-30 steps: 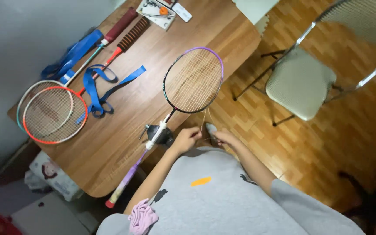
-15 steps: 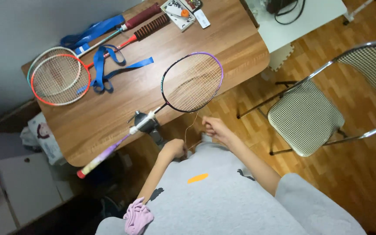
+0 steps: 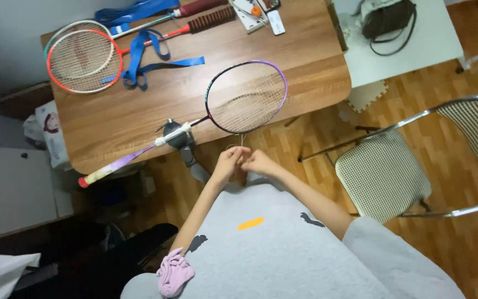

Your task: Manually stringing a badminton racket and applying grip tape.

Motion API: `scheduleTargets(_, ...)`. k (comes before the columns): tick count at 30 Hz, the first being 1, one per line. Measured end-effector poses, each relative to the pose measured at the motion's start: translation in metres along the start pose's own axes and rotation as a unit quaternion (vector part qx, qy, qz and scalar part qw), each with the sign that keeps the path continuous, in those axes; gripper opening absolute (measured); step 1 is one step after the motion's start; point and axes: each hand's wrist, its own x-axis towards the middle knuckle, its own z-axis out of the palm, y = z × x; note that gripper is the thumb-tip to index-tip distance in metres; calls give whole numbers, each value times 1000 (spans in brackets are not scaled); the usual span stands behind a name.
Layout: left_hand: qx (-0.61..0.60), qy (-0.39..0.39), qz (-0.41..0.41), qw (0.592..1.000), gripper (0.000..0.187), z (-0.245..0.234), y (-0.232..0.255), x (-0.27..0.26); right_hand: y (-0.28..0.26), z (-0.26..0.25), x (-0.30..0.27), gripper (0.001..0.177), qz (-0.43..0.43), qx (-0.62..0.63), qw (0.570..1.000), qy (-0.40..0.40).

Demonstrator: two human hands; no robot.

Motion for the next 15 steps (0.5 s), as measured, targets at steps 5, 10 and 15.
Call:
scheduleTargets(5, 153, -52, 25, 987, 32, -20, -28, -28, 16, 22, -11, 18, -66, -96, 992, -41)
scheduleTargets(10, 198, 7, 27, 980, 28, -53, -34, -64, -52, 17, -25, 40, -63, 157, 982, -80)
scheduleTargets(15, 458, 144, -31, 876, 28, -71, -20, -107, -72, -3, -34, 25, 31, 542, 835, -87)
